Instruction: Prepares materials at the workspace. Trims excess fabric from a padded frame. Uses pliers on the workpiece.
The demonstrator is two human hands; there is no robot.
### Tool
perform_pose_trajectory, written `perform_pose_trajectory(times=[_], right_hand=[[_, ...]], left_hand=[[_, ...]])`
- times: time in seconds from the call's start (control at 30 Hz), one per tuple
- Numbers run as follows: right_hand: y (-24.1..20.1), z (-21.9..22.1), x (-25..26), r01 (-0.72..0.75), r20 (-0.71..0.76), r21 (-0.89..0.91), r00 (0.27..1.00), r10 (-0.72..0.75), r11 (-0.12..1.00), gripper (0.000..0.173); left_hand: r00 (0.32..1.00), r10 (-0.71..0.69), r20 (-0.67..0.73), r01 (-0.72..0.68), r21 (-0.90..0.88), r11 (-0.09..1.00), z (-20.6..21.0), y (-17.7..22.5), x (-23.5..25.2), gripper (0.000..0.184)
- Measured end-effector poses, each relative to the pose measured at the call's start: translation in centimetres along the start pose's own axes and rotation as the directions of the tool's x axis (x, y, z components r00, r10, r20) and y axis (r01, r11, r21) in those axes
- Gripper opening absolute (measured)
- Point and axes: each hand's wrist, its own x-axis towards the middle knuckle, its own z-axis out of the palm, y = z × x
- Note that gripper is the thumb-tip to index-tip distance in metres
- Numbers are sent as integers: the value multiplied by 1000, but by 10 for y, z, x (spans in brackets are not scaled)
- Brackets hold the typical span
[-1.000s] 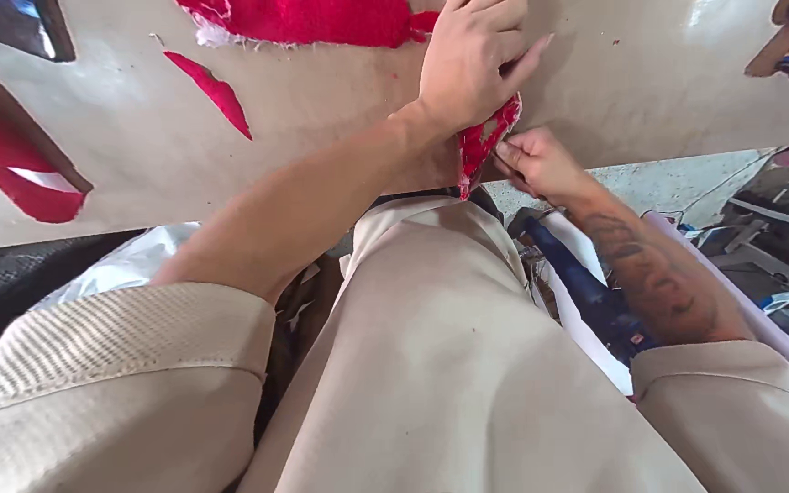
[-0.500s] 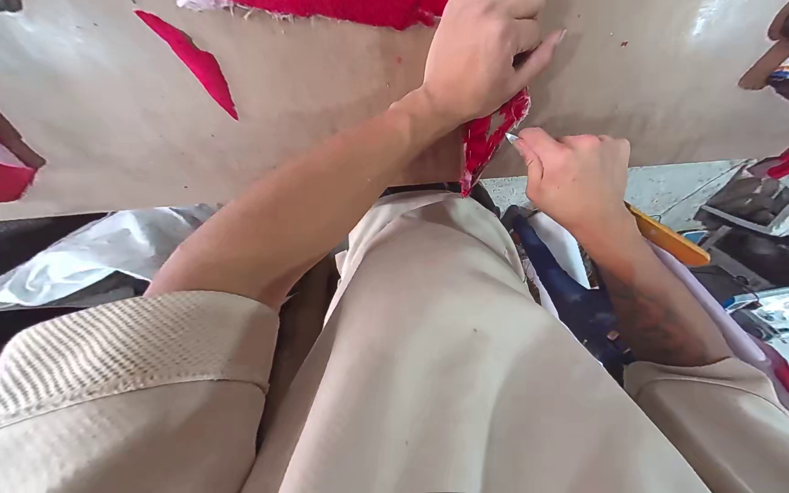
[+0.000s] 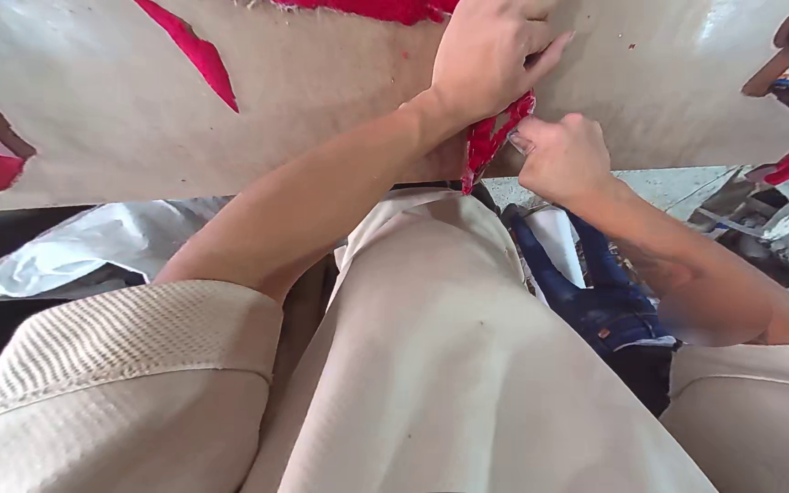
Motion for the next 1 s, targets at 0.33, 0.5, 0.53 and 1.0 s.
perform_pose_trajectory(times=[0.33,0.5,0.53,1.0], right_hand=[[19,4,9,-90,151,622,989,-7,778,42],[27,11,13,-55,123,753,991,-59,655,40],[30,13,12,-90,160,821,984,-76,564,40],[24,-20,-25,72,-222,8,973,-69,997,33]], left_hand=[[995,67,-73,-71,-50,996,1,-1,-2,48],[991,106,-87,-111,-55,992,1,-5,0,49],[991,104,-82,-109,-59,992,0,-5,0,49],[979,76,190,-58,-96,994,-29,-15,14,44]])
